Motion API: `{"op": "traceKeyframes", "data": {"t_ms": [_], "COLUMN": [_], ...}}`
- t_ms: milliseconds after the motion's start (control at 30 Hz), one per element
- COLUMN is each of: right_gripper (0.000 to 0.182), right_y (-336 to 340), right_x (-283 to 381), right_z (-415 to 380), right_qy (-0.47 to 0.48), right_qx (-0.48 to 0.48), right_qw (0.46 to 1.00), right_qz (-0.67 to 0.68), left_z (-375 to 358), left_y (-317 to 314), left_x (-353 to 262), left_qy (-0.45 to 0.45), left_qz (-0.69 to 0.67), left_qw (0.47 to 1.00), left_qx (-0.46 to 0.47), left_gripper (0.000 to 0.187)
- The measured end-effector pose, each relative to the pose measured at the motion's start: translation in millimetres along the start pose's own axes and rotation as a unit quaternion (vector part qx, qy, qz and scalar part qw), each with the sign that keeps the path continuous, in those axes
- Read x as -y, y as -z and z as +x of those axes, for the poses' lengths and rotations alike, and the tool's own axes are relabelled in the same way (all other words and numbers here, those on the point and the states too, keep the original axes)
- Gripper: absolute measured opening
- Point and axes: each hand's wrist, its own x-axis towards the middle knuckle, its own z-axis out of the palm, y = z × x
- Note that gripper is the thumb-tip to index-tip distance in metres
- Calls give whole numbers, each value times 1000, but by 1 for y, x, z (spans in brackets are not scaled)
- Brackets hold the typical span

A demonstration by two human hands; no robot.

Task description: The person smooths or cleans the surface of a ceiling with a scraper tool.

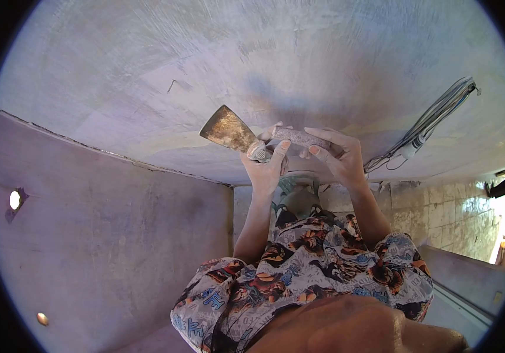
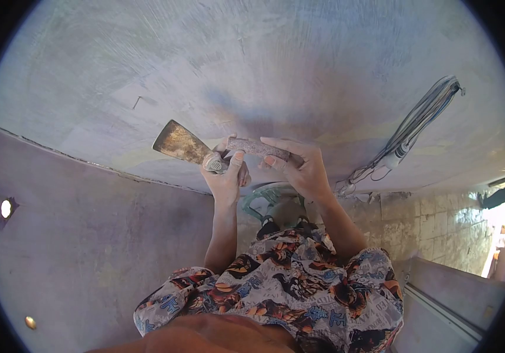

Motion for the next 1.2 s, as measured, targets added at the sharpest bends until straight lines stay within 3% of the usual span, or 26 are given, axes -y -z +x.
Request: {"op": "traceKeyframes", "data": {"t_ms": [267, 333, 433, 533, 633, 833, 900, 1033, 1100, 1200], "right_gripper": [27, 24, 17, 14, 17, 27, 28, 26, 28, 28], "right_y": [3, 2, 5, 3, 1, -3, -2, -4, -3, -8], "right_x": [-13, -13, -19, -13, -18, -23, -31, -16, -25, -31], "right_z": [4, 6, 8, 12, 13, 15, 17, 19, 16, 20], "right_qy": [4, 9, -19, -53, -23, -29, 54, 93, 31, 31], "right_qx": [2, 3, 8, 26, 19, 30, 52, 74, 76, 64], "right_qw": [1000, 1000, 1000, 996, 998, 999, 992, 970, 975, 982], "right_qz": [-21, -19, 8, 64, 46, 0, -104, -211, -206, -176], "left_z": [2, 2, 2, 3, 3, 2, 1, 0, 2, 7], "left_y": [9, 16, 14, 2, 7, 13, 18, 18, 23, 26], "left_x": [3, 5, 7, -1, 8, 9, 9, 6, 12, 6], "left_qy": [-1, 25, 14, 7, -22, 9, 5, -15, -47, -23], "left_qz": [26, -2, 36, 45, 42, 35, 42, 43, 61, 28], "left_qw": [1000, 999, 997, 998, 998, 999, 999, 998, 995, 996], "left_qx": [0, 44, 71, 42, 33, 14, 26, 43, 63, 79], "left_gripper": [35, 34, 35, 34, 31, 21, 20, 18, 15, 13]}}
